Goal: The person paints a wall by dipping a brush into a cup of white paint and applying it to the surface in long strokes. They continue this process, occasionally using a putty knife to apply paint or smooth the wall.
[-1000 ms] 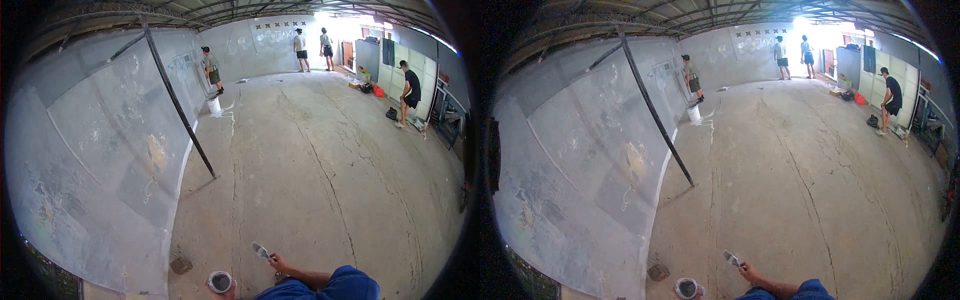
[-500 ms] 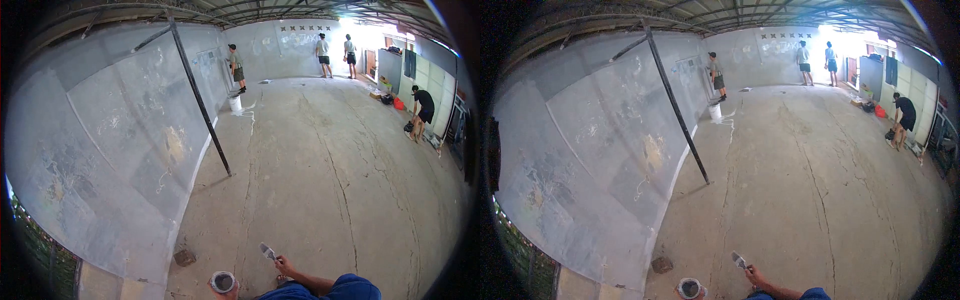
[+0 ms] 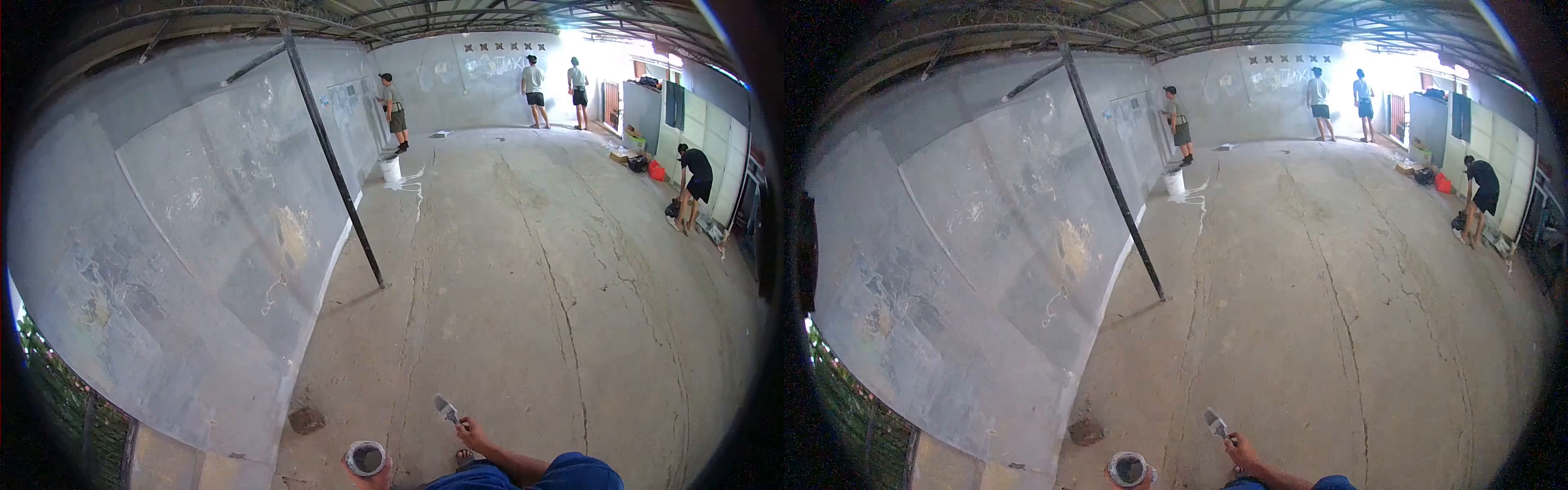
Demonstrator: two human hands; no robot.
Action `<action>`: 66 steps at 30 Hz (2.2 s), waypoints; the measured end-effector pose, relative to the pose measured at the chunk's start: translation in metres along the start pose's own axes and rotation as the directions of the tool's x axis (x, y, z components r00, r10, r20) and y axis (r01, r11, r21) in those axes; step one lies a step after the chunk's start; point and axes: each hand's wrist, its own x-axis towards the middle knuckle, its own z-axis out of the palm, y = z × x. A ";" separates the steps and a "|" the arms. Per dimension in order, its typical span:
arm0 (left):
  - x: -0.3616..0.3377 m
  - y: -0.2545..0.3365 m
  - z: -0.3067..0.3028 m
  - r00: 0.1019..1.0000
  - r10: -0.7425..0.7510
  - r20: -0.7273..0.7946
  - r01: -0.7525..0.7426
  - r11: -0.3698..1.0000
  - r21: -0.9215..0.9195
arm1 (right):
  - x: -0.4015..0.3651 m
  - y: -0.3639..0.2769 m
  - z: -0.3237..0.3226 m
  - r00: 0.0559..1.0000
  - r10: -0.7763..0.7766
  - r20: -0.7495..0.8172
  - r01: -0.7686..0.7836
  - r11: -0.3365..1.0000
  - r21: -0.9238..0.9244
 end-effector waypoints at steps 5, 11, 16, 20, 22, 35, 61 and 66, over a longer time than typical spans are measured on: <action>0.006 -0.005 0.005 1.000 0.012 0.027 -0.012 0.999 -0.035 | -0.010 -0.019 -0.007 1.000 0.012 -0.009 -0.012 1.000 -0.020; -0.002 -0.010 0.007 1.000 0.015 0.014 -0.014 0.998 -0.068 | -0.011 -0.019 -0.007 0.999 -0.042 -0.011 0.042 0.999 -0.016; -0.007 -0.015 0.009 0.999 0.032 -0.030 -0.034 0.995 -0.090 | 0.012 0.014 -0.003 0.996 -0.093 0.015 0.093 0.995 -0.027; -0.006 -0.028 -0.001 0.995 0.066 -0.071 -0.063 0.997 0.042 | -0.004 -0.008 -0.003 0.997 -0.058 0.060 0.055 0.997 0.046; -0.006 -0.028 -0.004 0.997 0.064 -0.045 -0.059 0.993 0.104 | -0.003 -0.011 -0.001 0.996 -0.053 0.071 0.052 0.999 0.017; 0.006 -0.013 -0.009 0.997 0.021 -0.069 -0.022 1.000 -0.013 | -0.001 -0.027 0.015 0.992 -0.098 0.079 0.098 0.995 0.009; 0.167 -0.021 -0.235 0.929 -0.259 -0.266 0.130 0.897 -0.423 | -0.084 -0.512 0.210 0.346 -0.504 0.791 0.910 0.385 -0.153; 0.201 0.046 -0.287 0.948 0.150 -0.282 -0.066 0.955 0.288 | -0.153 -0.613 0.326 0.063 -0.442 0.895 0.998 0.014 -0.063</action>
